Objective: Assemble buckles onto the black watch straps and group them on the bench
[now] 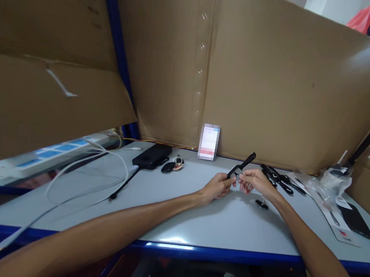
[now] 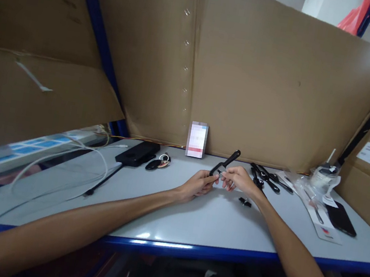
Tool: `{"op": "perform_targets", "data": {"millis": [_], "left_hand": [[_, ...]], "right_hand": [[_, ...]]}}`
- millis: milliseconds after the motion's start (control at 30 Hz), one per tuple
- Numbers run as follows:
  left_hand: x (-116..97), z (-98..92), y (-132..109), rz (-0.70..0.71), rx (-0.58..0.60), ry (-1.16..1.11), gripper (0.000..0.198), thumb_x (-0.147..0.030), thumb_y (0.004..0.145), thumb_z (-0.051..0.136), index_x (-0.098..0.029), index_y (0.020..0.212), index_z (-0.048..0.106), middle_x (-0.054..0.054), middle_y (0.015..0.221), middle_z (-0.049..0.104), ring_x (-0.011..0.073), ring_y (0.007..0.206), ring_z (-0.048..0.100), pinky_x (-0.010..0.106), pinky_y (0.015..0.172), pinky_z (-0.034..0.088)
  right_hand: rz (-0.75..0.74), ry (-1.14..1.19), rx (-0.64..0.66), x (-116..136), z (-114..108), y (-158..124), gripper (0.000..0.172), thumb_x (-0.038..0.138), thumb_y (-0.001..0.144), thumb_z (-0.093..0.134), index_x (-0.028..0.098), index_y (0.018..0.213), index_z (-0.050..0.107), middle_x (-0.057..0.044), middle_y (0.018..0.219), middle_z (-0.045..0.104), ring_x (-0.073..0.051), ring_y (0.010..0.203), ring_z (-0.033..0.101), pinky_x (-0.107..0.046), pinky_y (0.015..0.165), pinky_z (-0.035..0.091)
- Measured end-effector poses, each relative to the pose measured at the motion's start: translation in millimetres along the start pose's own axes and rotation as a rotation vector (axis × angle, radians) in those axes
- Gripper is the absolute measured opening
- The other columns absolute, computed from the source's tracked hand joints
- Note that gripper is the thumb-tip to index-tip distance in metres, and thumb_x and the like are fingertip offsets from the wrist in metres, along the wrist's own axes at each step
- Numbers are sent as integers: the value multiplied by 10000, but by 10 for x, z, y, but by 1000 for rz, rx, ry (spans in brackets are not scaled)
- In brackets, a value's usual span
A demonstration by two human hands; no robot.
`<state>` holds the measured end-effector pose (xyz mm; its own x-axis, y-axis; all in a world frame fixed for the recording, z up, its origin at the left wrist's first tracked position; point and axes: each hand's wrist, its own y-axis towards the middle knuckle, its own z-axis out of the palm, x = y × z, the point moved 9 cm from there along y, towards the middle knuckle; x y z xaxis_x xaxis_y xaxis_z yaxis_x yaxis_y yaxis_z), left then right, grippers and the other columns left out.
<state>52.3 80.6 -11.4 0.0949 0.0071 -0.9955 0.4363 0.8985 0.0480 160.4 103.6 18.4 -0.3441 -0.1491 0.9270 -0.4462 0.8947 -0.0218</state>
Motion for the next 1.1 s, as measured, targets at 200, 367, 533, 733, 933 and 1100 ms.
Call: {"op": "perform_targets", "data": {"millis": [200, 367, 533, 733, 933, 1100], "left_hand": [[10, 15, 4, -5, 8, -4, 394, -540, 795, 660, -169, 765, 528, -110, 480, 275, 38, 373, 204, 203, 376, 91], [46, -16, 23, -9, -7, 16, 405, -548, 795, 661, -181, 732, 501, -107, 476, 286, 38, 363, 211, 206, 369, 87], [103, -91, 26, -66, -65, 5, 388, -514, 802, 672, -189, 723, 474, -113, 485, 269, 34, 357, 200, 203, 372, 73], [106, -85, 7, -86, -62, 13, 420, -540, 778, 691, -187, 727, 469, -111, 501, 276, 29, 373, 202, 198, 372, 77], [114, -95, 15, -86, -71, 16, 416, -536, 774, 695, -186, 732, 473, -112, 501, 272, 29, 372, 201, 197, 370, 77], [130, -89, 31, -87, -47, 14, 417, -540, 783, 688, -189, 727, 471, -115, 495, 263, 30, 362, 190, 201, 367, 73]], "right_hand": [[10, -16, 19, 8, 21, 3, 368, 500, 810, 643, 151, 706, 587, -44, 615, 664, -127, 486, 591, -228, 466, 470], [5, -143, 52, 21, -39, -23, 415, 557, 824, 604, 154, 723, 608, -42, 633, 669, -116, 468, 572, -216, 447, 454], [-16, -646, -37, 115, -410, -212, 327, 432, 822, 669, 163, 645, 617, -24, 557, 647, -96, 410, 527, -204, 440, 375], [275, -796, 143, -116, -470, -458, 146, 251, 679, 735, 174, 621, 625, 5, 484, 611, -130, 401, 551, -215, 405, 415], [296, -685, 267, -244, -308, -450, 154, 140, 567, 716, 159, 708, 657, 28, 513, 610, -135, 490, 594, -169, 400, 415], [323, -631, 335, -222, -230, -517, 320, 246, 527, 805, 170, 792, 643, 46, 562, 631, -120, 497, 595, -164, 412, 414]]}}
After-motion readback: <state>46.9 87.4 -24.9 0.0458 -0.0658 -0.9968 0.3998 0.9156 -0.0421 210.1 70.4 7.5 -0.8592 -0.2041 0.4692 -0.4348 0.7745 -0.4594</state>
